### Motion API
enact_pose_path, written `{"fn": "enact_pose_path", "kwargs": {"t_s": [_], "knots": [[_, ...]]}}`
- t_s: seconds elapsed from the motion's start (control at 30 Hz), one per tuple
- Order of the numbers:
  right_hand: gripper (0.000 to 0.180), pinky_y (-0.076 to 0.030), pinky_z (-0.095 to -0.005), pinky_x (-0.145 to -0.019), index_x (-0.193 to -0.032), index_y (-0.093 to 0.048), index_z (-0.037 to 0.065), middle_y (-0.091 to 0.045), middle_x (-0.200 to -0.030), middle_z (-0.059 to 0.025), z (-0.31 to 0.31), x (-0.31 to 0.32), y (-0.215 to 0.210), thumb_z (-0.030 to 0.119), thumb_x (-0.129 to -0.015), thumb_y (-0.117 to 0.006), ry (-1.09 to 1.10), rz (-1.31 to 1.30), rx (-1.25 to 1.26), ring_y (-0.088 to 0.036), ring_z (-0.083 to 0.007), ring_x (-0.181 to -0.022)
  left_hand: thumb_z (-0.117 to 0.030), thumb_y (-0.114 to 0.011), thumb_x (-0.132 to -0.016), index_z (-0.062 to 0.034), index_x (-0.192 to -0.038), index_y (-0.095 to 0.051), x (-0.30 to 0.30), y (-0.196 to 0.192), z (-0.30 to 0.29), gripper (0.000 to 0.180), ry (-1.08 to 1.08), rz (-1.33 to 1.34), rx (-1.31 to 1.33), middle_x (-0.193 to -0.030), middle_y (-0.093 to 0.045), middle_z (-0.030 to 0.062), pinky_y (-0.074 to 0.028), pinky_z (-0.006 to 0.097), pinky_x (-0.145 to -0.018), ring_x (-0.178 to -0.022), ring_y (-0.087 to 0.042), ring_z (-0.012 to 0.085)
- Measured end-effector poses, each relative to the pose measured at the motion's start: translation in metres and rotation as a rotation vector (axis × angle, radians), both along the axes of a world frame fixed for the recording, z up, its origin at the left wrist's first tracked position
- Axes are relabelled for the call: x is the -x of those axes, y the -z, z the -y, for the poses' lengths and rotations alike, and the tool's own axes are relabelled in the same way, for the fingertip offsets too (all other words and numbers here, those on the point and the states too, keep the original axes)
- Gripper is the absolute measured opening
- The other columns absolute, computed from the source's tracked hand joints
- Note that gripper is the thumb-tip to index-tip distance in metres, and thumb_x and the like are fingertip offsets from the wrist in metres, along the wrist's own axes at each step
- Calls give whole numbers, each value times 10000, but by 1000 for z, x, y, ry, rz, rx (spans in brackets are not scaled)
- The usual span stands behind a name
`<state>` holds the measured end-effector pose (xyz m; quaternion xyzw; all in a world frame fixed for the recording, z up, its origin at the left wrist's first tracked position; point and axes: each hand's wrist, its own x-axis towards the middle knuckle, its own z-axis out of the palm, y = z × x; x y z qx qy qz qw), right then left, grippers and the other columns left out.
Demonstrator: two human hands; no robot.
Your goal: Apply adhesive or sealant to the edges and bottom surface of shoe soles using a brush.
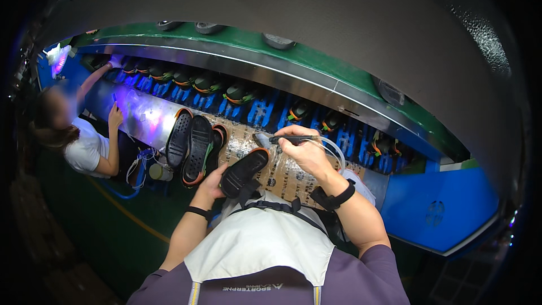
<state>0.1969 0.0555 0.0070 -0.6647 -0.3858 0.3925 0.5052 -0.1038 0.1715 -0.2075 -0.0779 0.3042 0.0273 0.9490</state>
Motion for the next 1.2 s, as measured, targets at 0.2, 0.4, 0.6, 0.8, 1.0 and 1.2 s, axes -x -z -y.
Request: {"fn": "enact_pose_path", "kwargs": {"t_s": [0.2,0.4,0.6,0.8,1.0,1.2], "knots": [[210,-500,-273,-682,-1026,-761,15,-711,-801,-22,-29,23,-4,163,-880,-727,6,30,-12,-606,-85,-729,-433,-430,-967,40,-1471,-493,-34,-47,-2,695,-269,94,-204,-1450,-559,290,-423,662,-1116,-1307,-573,475],[208,-525,-300,-674,-1031,-748,26,-730,-793,-65,-73,53,-45,170,-883,-721,-2,61,-197,-669,-108,-737,-581,-382,-999,-19,-1533,-436,-54,-131,-12,777,-474,349,-445,-1446,-560,264,-470,588,-1101,-1287,-589,456],[215,-539,-283,-688,-1078,-732,0,-730,-829,-78,-106,65,-53,126,-905,-707,141,308,-439,-651,-110,-749,-683,-402,-990,-71,-1543,-432,-79,-176,13,826,-522,230,-590,-1440,-588,183,-494,555,-1087,-1272,-610,408],[234,-488,-404,-709,-1049,-704,45,-689,-850,-117,-87,67,-54,85,-828,-770,-62,708,-685,-642,-315,-769,-572,-425,-1037,-102,-1473,-537,-81,-170,6,650,-566,148,-672,-1435,-610,115,-458,459,-1132,-1308,-588,294],[254,-507,-423,-754,-1052,-723,76,-710,-869,-109,-28,45,-72,130,-811,-784,-613,762,-399,-686,-314,-845,-648,-263,-1026,-50,-1481,-497,-95,-186,-5,787,-547,236,-714,-1390,-607,235,-453,491,-1134,-1285,-595,377],[202,-524,-399,-746,-1030,-758,73,-715,-863,-124,-49,24,-98,157,-846,-759,-56,548,-613,-677,-317,-800,-576,-360,-1049,-112,-1495,-522,-110,-197,15,664,-527,256,-681,-1447,-608,120,-458,473,-1135,-1314,-589,309]]}}
